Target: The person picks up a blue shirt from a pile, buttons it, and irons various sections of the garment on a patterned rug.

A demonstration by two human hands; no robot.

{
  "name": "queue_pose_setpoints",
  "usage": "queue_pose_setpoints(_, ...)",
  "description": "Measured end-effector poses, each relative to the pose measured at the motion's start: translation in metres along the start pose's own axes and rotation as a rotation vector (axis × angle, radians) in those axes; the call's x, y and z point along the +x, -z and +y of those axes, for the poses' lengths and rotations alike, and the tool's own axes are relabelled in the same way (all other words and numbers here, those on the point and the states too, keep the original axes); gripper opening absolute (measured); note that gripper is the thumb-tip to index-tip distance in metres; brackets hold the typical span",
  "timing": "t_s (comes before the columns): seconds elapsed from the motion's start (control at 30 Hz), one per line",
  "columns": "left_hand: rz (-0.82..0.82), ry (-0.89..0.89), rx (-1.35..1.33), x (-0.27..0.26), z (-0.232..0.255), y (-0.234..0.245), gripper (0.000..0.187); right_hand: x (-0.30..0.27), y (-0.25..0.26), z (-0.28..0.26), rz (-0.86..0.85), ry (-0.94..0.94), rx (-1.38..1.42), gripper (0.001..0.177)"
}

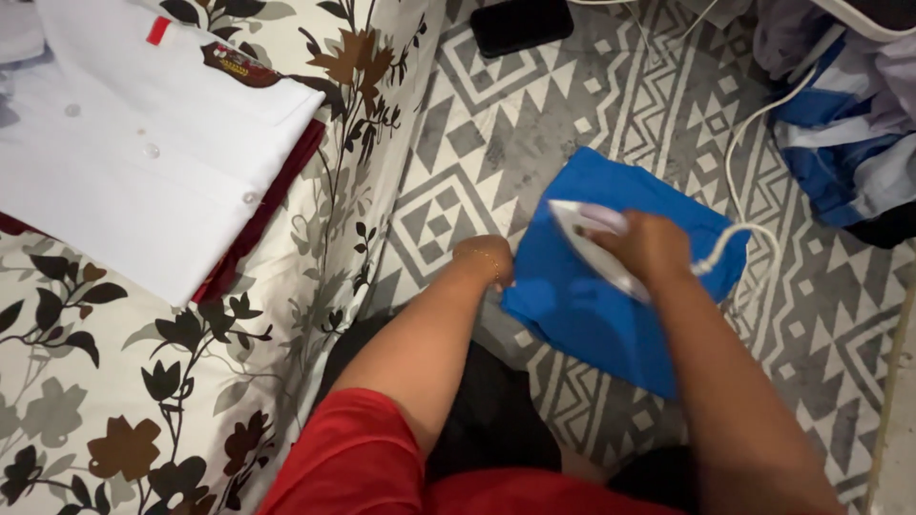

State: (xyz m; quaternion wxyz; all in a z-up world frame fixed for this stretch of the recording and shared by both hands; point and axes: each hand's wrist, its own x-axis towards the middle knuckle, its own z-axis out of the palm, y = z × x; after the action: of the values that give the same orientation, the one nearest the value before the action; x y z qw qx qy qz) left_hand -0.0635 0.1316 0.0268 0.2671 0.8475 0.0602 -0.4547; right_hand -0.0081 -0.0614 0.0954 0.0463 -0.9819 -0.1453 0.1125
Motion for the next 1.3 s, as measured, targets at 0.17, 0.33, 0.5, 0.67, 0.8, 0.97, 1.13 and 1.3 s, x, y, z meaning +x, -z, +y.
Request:
queue_pose_setpoints(0.17, -0.049, 0.012, 0.028, -0.006, 0.005, 0.004, 0.005, -0.038, -0.004, 0.086, -0.038, -0.311, -0.05, 0.067)
queue_pose_setpoints(0.33, -0.042, 0.037, 0.042, -0.009, 0.007, 0.007, 0.01, -0.052, -0.009, 0.133, -0.052, -0.334, -0.049, 0.064)
queue_pose_setpoints(0.5, -0.109, 0.038, 0.086, 0.0, 0.01, 0.007, 0.005, -0.005, -0.01, 0.099, -0.056, -0.036, -0.139, 0.055)
queue_pose_setpoints(0.67, -0.077, 0.054, 0.052, -0.005, 0.01, 0.008, 0.007, 0.054, -0.007, 0.037, 0.048, 0.228, -0.172, 0.05)
queue_pose_setpoints(0.8, -0.064, 0.064, 0.015, -0.004, 0.012, 0.009, 0.007, 0.078, -0.001, 0.016, 0.108, 0.131, -0.058, 0.049)
queue_pose_setpoints(0.97, -0.083, 0.04, 0.021, -0.002, 0.012, 0.009, 0.007, 0.076, 0.011, 0.016, -0.111, 0.113, 0.044, 0.052)
queue_pose_setpoints(1.13, -0.096, 0.042, 0.021, -0.002, 0.012, 0.008, 0.007, 0.078, 0.003, 0.017, -0.049, 0.078, -0.081, 0.055)
queue_pose_setpoints(1.3, -0.045, 0.028, 0.025, -0.005, 0.011, 0.008, 0.008, 0.083, 0.005, 0.02, 0.018, 0.053, 0.027, 0.054)
